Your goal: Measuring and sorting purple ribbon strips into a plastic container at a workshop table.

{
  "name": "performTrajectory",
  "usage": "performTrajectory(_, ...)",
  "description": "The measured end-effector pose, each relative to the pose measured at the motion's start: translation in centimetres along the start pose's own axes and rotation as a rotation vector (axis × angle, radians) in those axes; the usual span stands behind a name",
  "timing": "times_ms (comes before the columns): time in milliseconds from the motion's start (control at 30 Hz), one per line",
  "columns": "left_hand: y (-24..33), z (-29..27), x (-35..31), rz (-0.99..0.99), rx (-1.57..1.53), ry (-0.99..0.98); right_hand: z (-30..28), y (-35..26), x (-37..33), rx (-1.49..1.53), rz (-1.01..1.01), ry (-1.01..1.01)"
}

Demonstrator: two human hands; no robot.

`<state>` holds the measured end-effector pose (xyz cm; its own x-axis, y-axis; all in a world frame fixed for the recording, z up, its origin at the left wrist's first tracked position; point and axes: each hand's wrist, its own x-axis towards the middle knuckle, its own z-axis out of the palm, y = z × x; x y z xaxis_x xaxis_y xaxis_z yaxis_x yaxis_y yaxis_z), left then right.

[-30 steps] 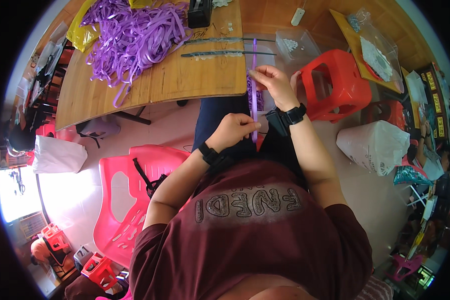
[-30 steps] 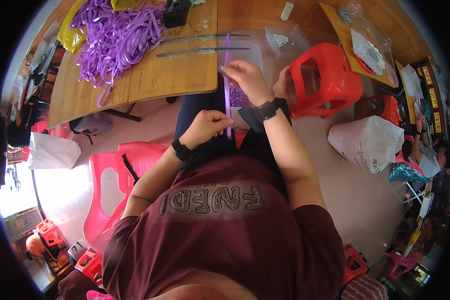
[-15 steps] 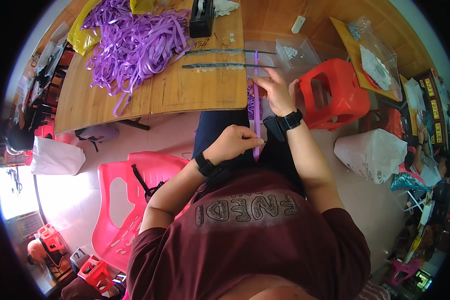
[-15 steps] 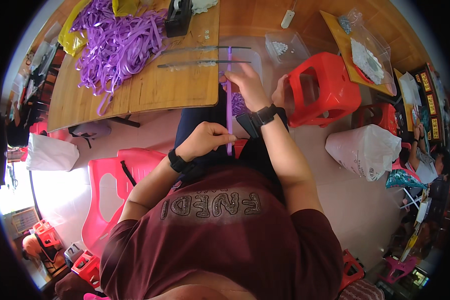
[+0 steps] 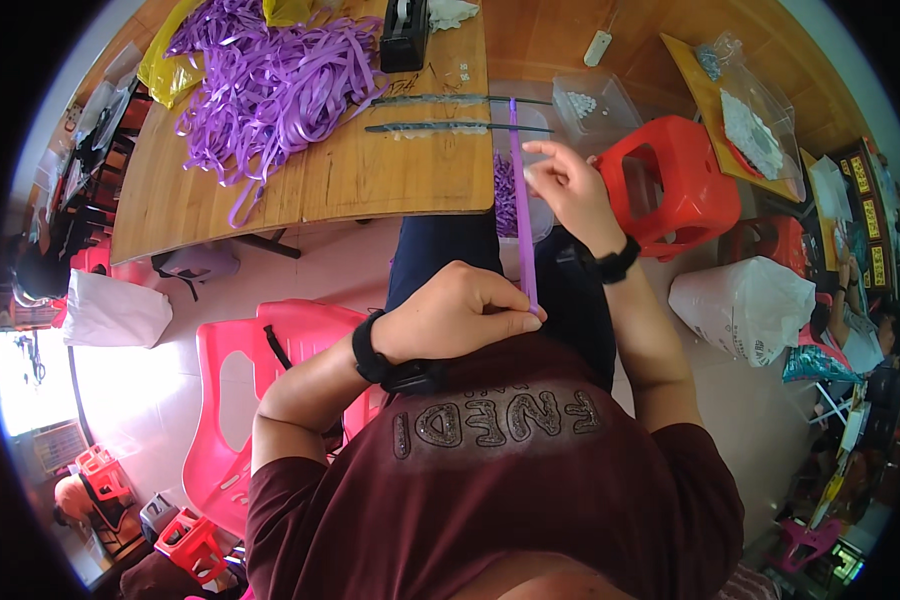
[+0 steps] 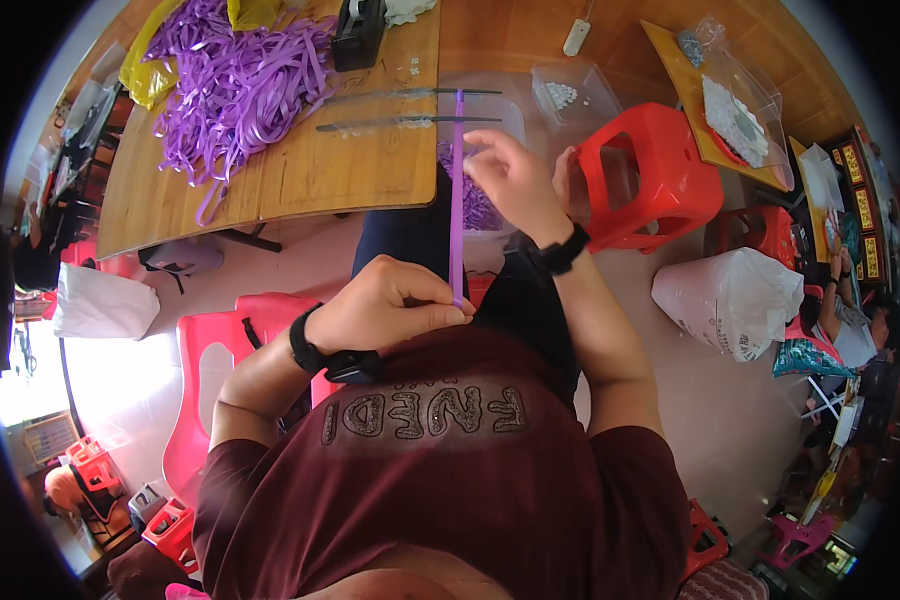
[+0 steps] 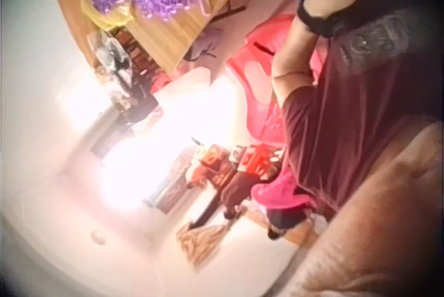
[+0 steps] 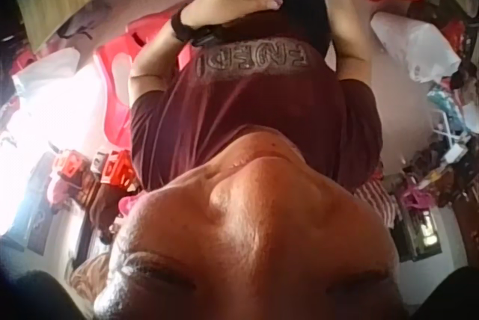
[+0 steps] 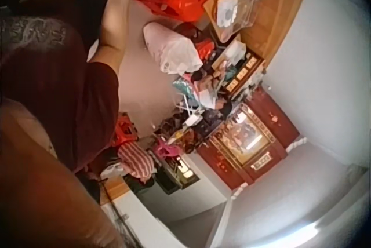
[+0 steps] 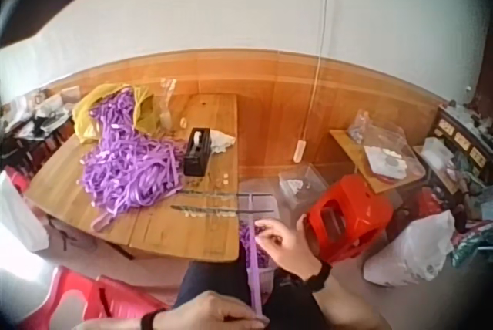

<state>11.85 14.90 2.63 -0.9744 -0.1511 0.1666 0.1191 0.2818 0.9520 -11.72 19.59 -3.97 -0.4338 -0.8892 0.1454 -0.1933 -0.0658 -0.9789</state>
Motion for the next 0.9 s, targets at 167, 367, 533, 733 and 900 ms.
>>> performTrajectory(167, 3.6, -1.8, 0.9, -0.520, -0.293, -0.115, -0.9, -5.9, -2.5, -0.670, -0.597, -0.160)
performTrajectory(367, 6.1, -4.3, 1.9, -0.362, -0.308, -0.013, -2.4, -9.5, 2.8, -0.915, -1.151, -0.081)
performTrajectory(533, 6.0, -7.7, 4.8, -0.054, -0.227, 0.395, -4.4, -9.6, 12.1, -0.743, -0.981, 0.025)
performTrajectory(733, -0.3, -12.4, 9.1, -0.154, -0.005, 0.416, -4.6, -5.2, 18.7, -0.673, -0.705, 0.005)
performTrajectory(900, -3.4, -14.0, 12.0, -0.068, 0.432, 0.329, -4.7, 0.9, 22.0, -0.741, -0.496, -0.076)
